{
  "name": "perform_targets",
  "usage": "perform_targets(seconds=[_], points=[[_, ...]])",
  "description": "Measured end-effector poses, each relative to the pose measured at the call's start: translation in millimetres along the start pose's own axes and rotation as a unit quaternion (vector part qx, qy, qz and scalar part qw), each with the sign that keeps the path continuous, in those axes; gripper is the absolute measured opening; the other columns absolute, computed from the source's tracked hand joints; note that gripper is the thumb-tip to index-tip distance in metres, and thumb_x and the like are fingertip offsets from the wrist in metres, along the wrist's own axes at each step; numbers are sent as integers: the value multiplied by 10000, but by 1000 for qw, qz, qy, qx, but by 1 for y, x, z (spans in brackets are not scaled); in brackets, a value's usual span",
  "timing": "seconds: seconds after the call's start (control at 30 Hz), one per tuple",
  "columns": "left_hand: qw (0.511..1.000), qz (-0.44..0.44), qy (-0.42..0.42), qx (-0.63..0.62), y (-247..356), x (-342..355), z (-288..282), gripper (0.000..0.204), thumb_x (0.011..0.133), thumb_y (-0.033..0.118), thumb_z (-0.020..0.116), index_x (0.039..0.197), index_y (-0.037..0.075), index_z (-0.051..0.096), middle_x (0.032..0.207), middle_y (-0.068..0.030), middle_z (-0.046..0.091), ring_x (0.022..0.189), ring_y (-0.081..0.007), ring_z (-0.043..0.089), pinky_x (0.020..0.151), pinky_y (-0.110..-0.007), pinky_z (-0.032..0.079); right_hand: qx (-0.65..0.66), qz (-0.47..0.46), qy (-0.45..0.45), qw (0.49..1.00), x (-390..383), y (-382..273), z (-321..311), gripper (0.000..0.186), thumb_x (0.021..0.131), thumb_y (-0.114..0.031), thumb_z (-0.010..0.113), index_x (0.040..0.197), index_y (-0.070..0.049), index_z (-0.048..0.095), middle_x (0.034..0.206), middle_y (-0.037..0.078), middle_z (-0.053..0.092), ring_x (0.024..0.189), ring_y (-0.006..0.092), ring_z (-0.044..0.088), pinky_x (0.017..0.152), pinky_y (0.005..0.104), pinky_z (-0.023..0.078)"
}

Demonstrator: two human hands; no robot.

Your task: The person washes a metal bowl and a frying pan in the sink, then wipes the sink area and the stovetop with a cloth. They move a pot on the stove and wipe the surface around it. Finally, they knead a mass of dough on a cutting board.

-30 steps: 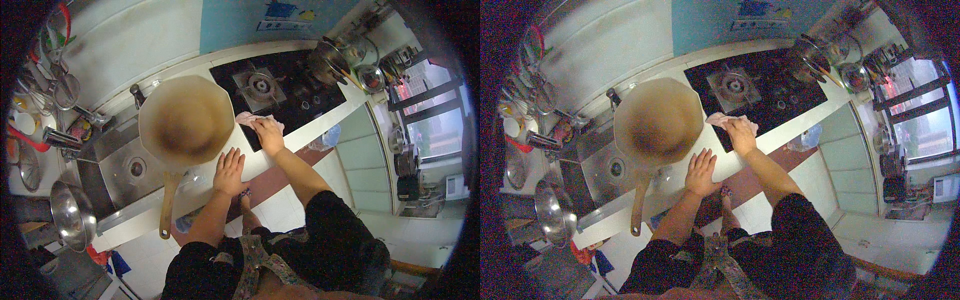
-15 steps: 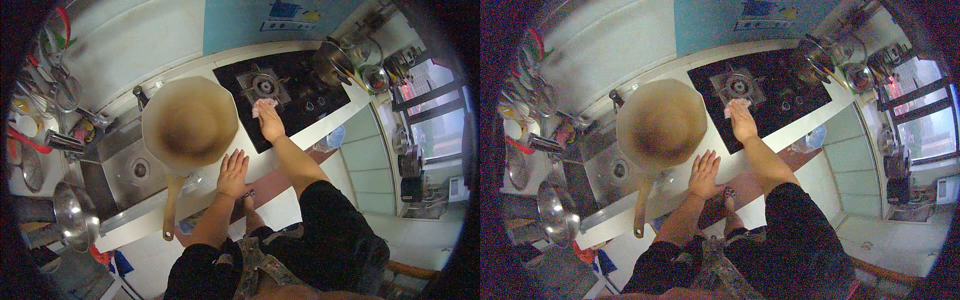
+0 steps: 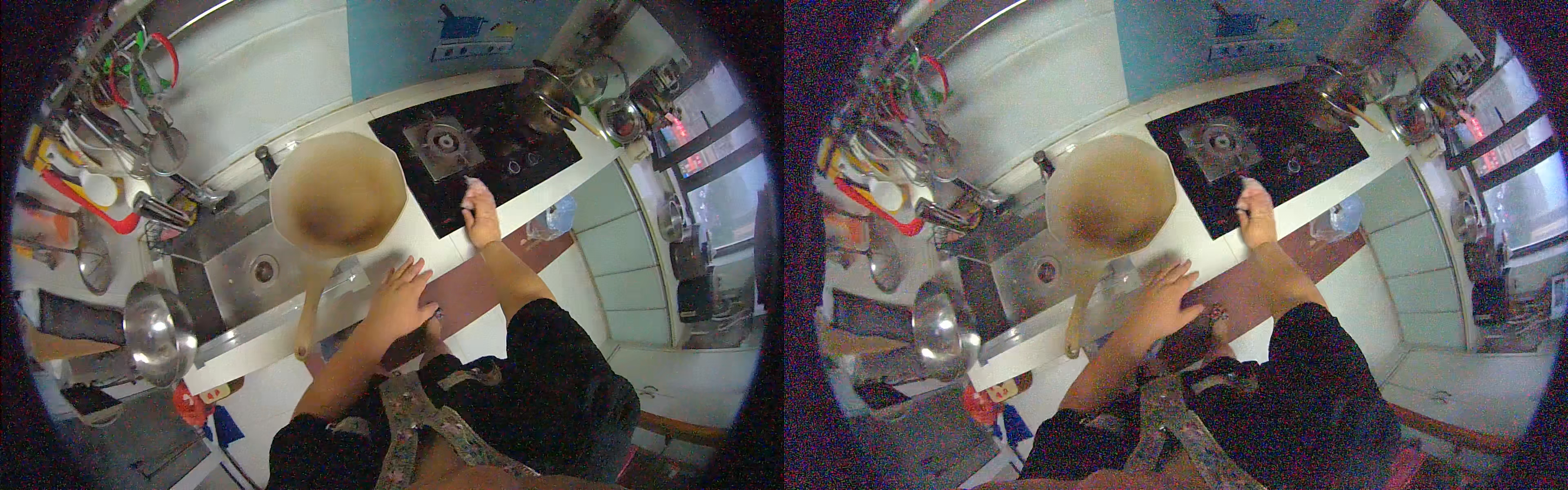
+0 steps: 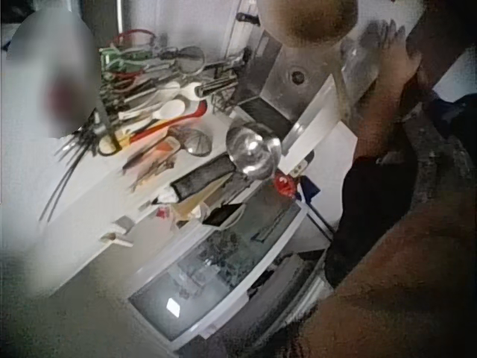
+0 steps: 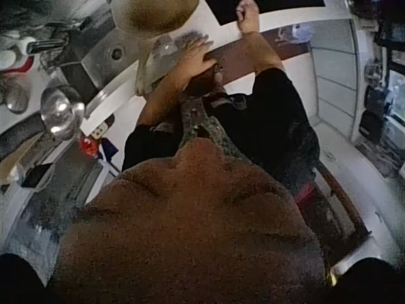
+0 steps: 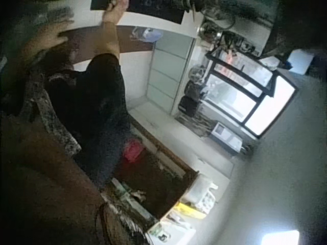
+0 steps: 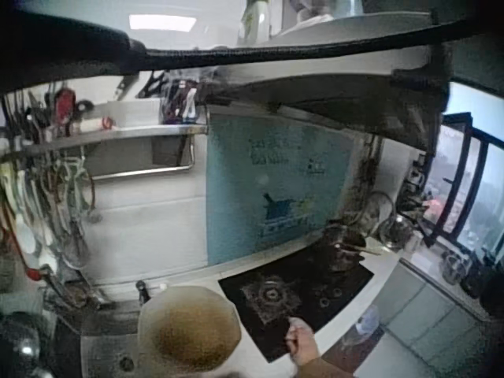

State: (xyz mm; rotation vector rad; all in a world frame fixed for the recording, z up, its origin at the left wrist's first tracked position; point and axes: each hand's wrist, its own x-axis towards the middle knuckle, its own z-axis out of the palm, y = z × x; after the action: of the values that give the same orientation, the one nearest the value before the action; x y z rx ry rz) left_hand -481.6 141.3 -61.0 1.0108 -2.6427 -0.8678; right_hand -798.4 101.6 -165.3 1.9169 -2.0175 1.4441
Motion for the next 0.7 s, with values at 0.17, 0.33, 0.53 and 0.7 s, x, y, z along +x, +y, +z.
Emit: perform_targets(seconds=[0.17,0.33,0.53,0.7], points=[[983,-90,159,32,-42,-93,-95,645,835,227,750,1401,47,498,1342,-229,562,1263,-368,526,1052,-437,427,-122,71,-47,989,-39,-16,43,200,807,-59,691,994,-65,621,1194,187,608,1188,404,527,1017,479,420],[831,-317,29,-456,-134,-142,-57,414,915,170,682,1289,47,554,963,-104,666,797,-220,655,683,-331,529,-92,-15,-110,990,-68,-51,58,161,901,-93,585,1050,-83,645,1264,141,623,1301,330,512,1099,468,374],[805,-337,72,-484,-80,-128,-49,163,913,83,614,1074,73,590,681,-28,562,455,-123,521,365,-277,420,-25,15,-151,988,-68,-36,16,279,918,-65,521,1169,-75,644,1322,158,604,1327,330,501,1129,443,371],[807,-339,88,-476,-7,-86,-53,218,910,78,629,1121,56,576,584,4,521,395,-105,489,339,-254,386,12,20,-72,997,-81,7,9,251,872,12,548,1102,-20,645,1241,171,641,1303,351,513,1119,429,394]])
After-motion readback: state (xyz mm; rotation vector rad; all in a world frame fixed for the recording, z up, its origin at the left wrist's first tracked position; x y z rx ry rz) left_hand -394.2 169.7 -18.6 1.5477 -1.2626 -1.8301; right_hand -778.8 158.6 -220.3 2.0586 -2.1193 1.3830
